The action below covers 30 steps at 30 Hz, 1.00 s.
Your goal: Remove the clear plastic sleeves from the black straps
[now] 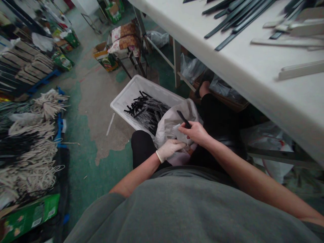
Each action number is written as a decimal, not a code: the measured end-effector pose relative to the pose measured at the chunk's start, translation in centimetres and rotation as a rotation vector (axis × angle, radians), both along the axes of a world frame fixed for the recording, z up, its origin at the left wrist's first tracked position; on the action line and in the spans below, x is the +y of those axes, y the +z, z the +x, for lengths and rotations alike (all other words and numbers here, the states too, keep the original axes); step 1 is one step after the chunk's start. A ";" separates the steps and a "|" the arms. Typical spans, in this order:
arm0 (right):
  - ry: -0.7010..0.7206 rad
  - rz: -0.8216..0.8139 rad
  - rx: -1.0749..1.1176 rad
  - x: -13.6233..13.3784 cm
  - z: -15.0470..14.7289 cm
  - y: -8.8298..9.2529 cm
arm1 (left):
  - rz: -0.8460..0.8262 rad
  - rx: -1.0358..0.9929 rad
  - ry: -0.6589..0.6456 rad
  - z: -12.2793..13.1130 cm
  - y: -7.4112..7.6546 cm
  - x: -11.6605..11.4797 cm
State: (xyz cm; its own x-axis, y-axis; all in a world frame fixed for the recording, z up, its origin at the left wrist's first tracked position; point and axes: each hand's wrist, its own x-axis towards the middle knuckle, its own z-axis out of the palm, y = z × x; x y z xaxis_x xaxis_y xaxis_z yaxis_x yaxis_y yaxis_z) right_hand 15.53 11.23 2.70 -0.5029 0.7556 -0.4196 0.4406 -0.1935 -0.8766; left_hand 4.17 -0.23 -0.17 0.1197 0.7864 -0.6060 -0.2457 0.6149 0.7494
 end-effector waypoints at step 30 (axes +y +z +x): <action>0.380 -0.435 0.101 -1.2 2.4 1.9 | 0.365 0.287 -0.107 -2.9 3.2 2.4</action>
